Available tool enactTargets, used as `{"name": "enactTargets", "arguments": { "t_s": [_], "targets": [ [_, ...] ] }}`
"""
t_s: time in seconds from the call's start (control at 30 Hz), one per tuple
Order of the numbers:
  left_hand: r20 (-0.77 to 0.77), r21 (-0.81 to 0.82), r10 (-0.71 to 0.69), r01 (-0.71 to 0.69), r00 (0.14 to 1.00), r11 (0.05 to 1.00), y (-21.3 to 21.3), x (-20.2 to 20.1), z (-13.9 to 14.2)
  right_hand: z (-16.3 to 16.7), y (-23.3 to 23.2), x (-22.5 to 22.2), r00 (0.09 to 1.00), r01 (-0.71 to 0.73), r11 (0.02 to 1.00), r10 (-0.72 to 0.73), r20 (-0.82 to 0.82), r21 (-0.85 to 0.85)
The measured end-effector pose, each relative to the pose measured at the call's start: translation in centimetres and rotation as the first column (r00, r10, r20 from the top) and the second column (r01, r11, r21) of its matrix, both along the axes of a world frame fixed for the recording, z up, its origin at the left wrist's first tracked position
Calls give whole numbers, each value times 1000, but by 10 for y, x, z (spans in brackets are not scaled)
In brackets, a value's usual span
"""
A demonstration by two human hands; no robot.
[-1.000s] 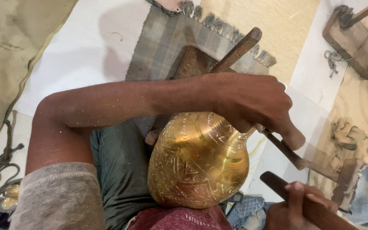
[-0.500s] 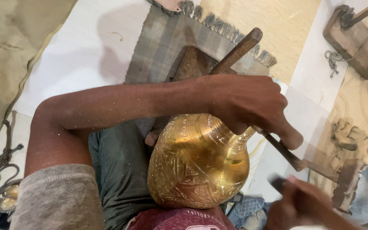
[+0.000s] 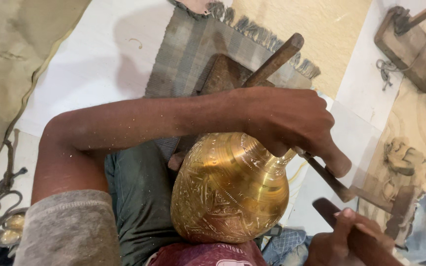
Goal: The person holds a brass vessel on their lap and uses a metal chisel and wooden mallet to engrave decorative patterns into the surface. They repeatedly position the chisel and strike it with the mallet to create fine lines and motifs on the vessel.
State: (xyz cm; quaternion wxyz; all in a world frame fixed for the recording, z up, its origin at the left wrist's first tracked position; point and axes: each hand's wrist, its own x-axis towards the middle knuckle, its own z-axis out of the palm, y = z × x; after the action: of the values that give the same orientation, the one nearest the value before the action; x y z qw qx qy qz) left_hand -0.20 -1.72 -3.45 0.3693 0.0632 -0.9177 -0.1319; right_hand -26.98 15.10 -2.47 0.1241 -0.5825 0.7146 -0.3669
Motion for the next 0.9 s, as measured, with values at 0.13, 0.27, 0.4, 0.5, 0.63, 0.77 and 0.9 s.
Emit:
{"name": "enactTargets", "arguments": {
  "t_s": [0.13,0.27,0.4,0.5,0.63,0.77,0.9],
  "targets": [
    [-3,-8,18,-18,1000,1000,5,0,4,-5,-4,-6,966,-257,948,246,-81,-187],
    [23,23,39,-39,999,999,7,5,5,1,-1,-2,979,-184,983,181,-93,-28],
    [30,83,205,-207,978,975,7,19,-10,-33,-1,-11,984,-171,978,176,39,-117],
    [-612,259,341,-226,714,939,23,44,-36,-83,4,-28,882,22,998,-49,468,62],
    [-678,724,677,103,287,682,89,74,-75,-141,29,-28,786,78,923,-289,546,376],
    [-420,903,894,173,156,394,158,70,-90,-153,59,-4,755,26,872,-338,562,489],
    [-410,909,891,168,193,382,172,61,-69,-151,58,1,681,-79,815,-376,629,573]
  ]
}}
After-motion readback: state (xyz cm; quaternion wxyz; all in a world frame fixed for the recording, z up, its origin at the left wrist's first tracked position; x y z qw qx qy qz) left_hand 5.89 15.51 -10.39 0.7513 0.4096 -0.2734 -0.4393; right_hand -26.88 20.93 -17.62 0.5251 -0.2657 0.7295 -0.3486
